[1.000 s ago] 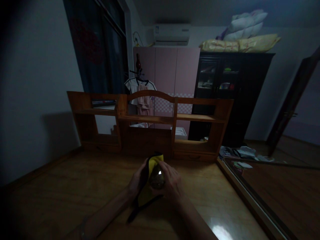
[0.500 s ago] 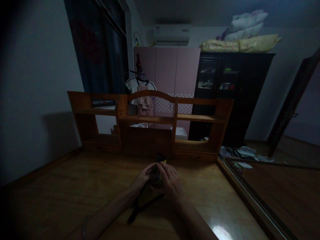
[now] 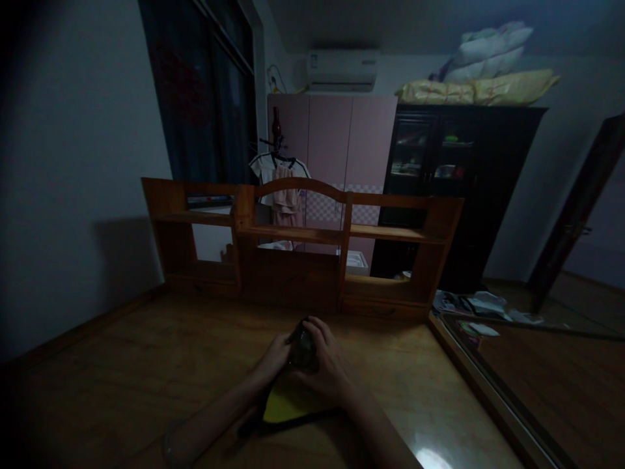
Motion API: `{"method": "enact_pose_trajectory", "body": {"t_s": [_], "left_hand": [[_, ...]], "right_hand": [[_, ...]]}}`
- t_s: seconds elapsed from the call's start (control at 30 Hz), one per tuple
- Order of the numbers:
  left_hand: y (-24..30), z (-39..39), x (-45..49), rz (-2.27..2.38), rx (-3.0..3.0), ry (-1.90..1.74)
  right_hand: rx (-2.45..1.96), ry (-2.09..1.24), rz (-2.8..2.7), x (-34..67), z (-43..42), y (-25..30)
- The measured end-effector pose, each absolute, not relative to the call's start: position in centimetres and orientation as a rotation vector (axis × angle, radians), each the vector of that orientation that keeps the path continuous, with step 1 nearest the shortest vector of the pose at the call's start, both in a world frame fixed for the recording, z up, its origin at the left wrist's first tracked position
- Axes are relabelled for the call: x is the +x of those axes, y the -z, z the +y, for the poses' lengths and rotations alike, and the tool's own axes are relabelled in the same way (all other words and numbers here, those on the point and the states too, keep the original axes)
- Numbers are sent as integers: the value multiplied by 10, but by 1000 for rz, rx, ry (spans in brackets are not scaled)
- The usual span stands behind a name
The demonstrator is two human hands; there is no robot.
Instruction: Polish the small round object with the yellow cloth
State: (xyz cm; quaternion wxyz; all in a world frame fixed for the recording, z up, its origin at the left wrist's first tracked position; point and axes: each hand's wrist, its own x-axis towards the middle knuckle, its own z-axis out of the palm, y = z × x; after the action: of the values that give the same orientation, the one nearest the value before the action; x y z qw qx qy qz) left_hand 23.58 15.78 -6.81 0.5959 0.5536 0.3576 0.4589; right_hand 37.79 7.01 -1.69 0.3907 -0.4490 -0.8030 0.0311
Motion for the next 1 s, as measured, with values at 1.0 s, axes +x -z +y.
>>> {"method": "enact_pose_trajectory", "body": {"t_s": [1.0], "left_hand": [[45, 138, 239, 498, 1124, -987]], "right_hand": [[-1107, 412, -2112, 387, 73, 21]]}}
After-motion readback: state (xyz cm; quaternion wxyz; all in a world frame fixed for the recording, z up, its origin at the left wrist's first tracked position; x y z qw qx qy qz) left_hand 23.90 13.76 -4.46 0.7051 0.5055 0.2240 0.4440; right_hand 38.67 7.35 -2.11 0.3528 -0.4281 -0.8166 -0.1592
